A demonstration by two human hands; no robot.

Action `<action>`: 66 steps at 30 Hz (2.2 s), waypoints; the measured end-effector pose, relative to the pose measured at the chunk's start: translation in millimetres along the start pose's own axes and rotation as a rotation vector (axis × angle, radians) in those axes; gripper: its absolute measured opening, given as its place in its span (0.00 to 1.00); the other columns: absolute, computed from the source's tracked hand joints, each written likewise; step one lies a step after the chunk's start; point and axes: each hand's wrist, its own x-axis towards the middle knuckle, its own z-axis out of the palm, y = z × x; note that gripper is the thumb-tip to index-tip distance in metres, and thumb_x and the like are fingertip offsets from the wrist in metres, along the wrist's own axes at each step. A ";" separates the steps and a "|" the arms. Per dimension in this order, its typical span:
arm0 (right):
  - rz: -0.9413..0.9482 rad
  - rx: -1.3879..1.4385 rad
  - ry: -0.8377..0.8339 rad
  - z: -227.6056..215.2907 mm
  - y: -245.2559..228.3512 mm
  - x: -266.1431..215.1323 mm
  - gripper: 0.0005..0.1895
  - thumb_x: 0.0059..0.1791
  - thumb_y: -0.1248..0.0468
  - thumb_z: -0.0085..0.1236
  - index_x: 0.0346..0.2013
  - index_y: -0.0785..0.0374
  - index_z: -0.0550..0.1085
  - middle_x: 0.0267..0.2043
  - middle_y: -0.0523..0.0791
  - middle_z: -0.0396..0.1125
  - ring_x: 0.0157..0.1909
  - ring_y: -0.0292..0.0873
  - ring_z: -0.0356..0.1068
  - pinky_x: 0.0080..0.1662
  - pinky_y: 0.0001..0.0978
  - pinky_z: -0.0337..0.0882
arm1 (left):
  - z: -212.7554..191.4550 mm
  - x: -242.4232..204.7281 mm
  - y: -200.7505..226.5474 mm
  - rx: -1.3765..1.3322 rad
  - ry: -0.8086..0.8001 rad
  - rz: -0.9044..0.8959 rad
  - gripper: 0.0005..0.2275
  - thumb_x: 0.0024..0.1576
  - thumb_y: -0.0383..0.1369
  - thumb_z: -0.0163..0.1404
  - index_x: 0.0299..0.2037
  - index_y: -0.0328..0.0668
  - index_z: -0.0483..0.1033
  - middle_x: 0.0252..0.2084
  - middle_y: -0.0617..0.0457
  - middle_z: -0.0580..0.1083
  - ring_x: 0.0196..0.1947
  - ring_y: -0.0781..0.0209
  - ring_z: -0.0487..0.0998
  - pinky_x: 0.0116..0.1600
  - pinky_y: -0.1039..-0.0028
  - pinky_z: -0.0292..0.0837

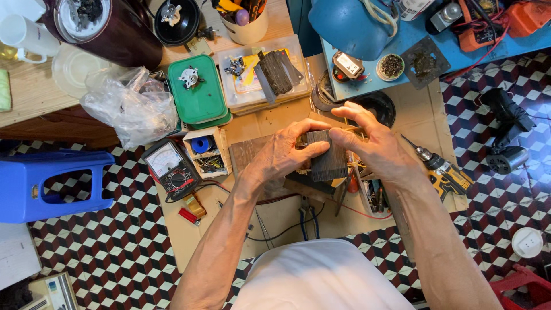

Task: The person repeatedly inserts thin metal laminations into a stacked core assembly on a workbench. They align and press each lamination into place by hand, occasionally using a hammer to tap the stack flush. The person handles multiple laminations one at a time and continues the insertion process throughout the clip.

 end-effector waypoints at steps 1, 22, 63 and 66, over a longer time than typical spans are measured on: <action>0.000 -0.050 0.010 0.6 3.0 2.8 0.34 0.47 0.44 0.59 0.62 0.59 0.71 0.76 0.50 0.53 0.77 0.47 0.50 0.69 0.39 0.52 | 0.2 1.3 -1.3 -0.026 -0.012 -0.018 0.20 0.55 0.43 0.54 0.56 0.46 0.75 0.52 0.51 0.76 0.52 0.59 0.79 0.49 0.67 0.82; -0.265 -0.330 -0.052 -2.1 19.1 18.7 0.33 0.55 0.46 0.51 0.67 0.67 0.65 0.72 0.57 0.57 0.74 0.53 0.54 0.69 0.42 0.54 | 4.0 -3.7 -21.9 0.157 0.031 0.109 0.25 0.56 0.48 0.57 0.59 0.44 0.72 0.51 0.47 0.76 0.52 0.56 0.77 0.55 0.67 0.73; -0.045 0.525 0.438 31.7 91.9 -128.0 0.12 0.53 0.69 0.54 0.51 0.67 0.67 0.36 0.48 0.72 0.35 0.40 0.77 0.38 0.30 0.80 | 84.5 -89.9 -64.6 -0.066 0.859 -0.148 0.13 0.64 0.39 0.51 0.50 0.38 0.77 0.43 0.54 0.79 0.43 0.66 0.78 0.50 0.74 0.74; -0.107 0.514 0.425 27.7 77.4 -134.4 0.16 0.54 0.70 0.55 0.55 0.67 0.66 0.36 0.48 0.71 0.35 0.41 0.76 0.38 0.31 0.79 | 85.8 -106.5 -37.1 -0.414 0.545 -0.165 0.15 0.64 0.41 0.50 0.52 0.38 0.79 0.43 0.53 0.80 0.42 0.68 0.79 0.51 0.75 0.76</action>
